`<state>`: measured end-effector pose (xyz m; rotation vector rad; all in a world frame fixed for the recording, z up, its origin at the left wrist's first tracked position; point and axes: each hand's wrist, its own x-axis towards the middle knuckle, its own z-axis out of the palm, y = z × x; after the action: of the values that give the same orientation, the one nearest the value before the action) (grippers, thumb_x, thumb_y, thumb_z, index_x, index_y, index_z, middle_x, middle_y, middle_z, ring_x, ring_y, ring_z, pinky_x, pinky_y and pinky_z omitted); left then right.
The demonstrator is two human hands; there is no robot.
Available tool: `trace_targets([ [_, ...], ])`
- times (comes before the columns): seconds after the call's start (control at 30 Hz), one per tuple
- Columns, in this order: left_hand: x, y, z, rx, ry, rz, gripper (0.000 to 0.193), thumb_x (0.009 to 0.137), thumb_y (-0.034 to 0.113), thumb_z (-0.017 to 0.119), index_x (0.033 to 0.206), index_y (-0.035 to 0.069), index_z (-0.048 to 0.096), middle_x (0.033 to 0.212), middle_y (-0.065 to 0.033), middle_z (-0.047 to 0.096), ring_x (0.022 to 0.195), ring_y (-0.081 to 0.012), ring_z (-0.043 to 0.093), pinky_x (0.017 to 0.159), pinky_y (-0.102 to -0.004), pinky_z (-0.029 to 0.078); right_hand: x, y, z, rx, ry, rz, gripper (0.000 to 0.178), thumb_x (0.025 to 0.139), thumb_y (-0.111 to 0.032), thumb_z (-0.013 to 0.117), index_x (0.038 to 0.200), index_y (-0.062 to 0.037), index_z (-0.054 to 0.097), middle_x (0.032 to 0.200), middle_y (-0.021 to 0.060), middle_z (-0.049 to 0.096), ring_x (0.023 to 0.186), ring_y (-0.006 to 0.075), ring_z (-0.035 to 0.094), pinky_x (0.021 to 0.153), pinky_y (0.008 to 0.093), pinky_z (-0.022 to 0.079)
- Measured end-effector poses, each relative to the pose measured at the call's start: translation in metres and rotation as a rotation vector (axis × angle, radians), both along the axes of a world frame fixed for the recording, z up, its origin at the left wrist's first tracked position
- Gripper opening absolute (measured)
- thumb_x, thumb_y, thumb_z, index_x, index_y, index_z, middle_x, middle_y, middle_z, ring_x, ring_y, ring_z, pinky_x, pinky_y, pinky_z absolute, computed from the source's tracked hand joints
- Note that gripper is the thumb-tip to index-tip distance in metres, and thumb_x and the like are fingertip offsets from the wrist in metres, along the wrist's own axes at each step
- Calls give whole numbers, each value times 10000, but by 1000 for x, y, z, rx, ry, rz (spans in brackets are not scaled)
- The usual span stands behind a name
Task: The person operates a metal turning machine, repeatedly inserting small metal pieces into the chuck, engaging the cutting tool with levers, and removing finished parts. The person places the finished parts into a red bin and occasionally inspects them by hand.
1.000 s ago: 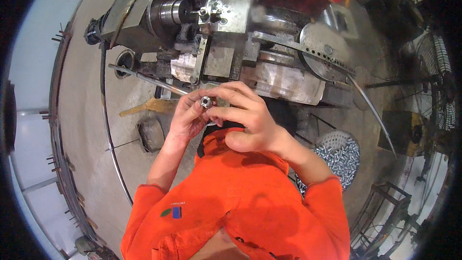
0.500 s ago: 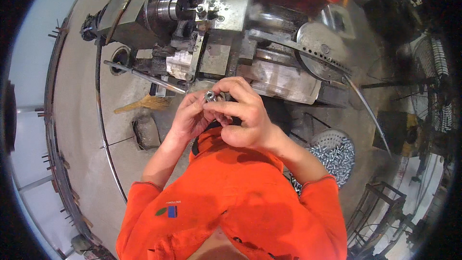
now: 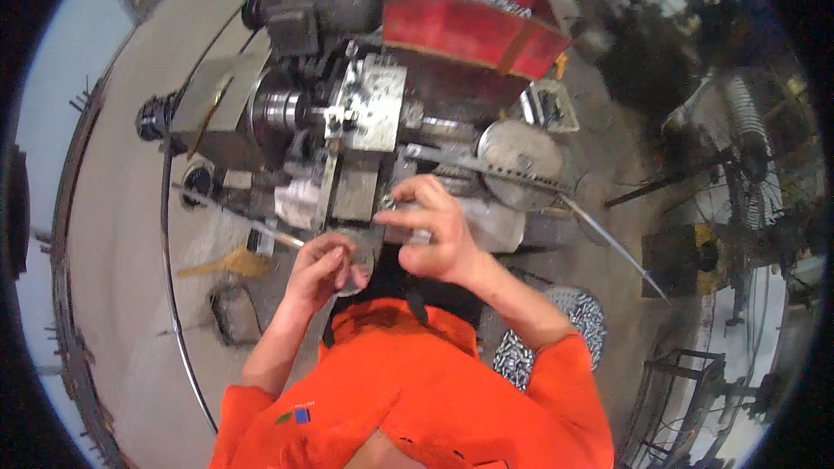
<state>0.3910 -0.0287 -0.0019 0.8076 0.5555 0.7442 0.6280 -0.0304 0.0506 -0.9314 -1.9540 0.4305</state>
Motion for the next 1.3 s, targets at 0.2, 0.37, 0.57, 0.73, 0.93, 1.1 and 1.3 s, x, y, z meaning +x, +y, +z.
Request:
trace_targets([
  [0.2,-7,7,-2,72,-27,148,157,836,56,613,976,3,564,656,-72,608,597,-161,621,695,-315,510,78,138,57,398,-207,-437,479,533,-121,626,1009,-99,667,1111,193,545,1028,366,518,884,426,442],
  [0.37,-12,11,8,145,10,231,177,807,23,615,972,-9,561,749,-109,631,675,-205,633,708,-331,514,82,149,58,240,-199,-577,596,566,-149,638,1156,-80,591,1326,190,419,1191,346,452,991,397,382],
  [0.57,-51,50,10,568,637,363,82,834,-1,562,910,20,581,808,-74,630,721,-156,625,688,-285,488,106,1,-24,-140,45,-532,531,573,-87,597,1098,-8,600,1206,134,557,1091,267,547,924,339,428],
  [0.73,-96,113,-55,793,1074,304,107,861,75,571,920,-13,590,782,-51,616,718,-125,583,676,-263,463,199,-143,-84,-655,168,-984,524,626,-99,588,1148,-47,601,940,114,662,821,194,626,754,305,496],
  [0.93,-82,124,-71,877,1351,210,183,855,163,600,922,-8,608,728,-68,631,676,-135,575,654,-285,458,261,-285,-205,-983,-522,-1222,334,624,-212,622,923,-82,694,910,177,656,866,313,634,807,368,503],
  [1.1,-85,123,-70,931,1328,245,202,851,179,610,943,1,625,726,-84,631,652,-140,566,638,-303,452,228,-302,-257,-1050,-524,-959,316,565,-188,632,852,-67,690,879,159,644,842,326,621,770,383,509],
  [1.3,-81,120,-62,914,1418,221,212,861,203,598,916,0,619,729,-73,635,655,-120,561,634,-289,453,228,-299,-286,-1154,-644,-882,271,557,-184,623,784,-42,668,861,168,636,845,336,616,766,390,507],
])
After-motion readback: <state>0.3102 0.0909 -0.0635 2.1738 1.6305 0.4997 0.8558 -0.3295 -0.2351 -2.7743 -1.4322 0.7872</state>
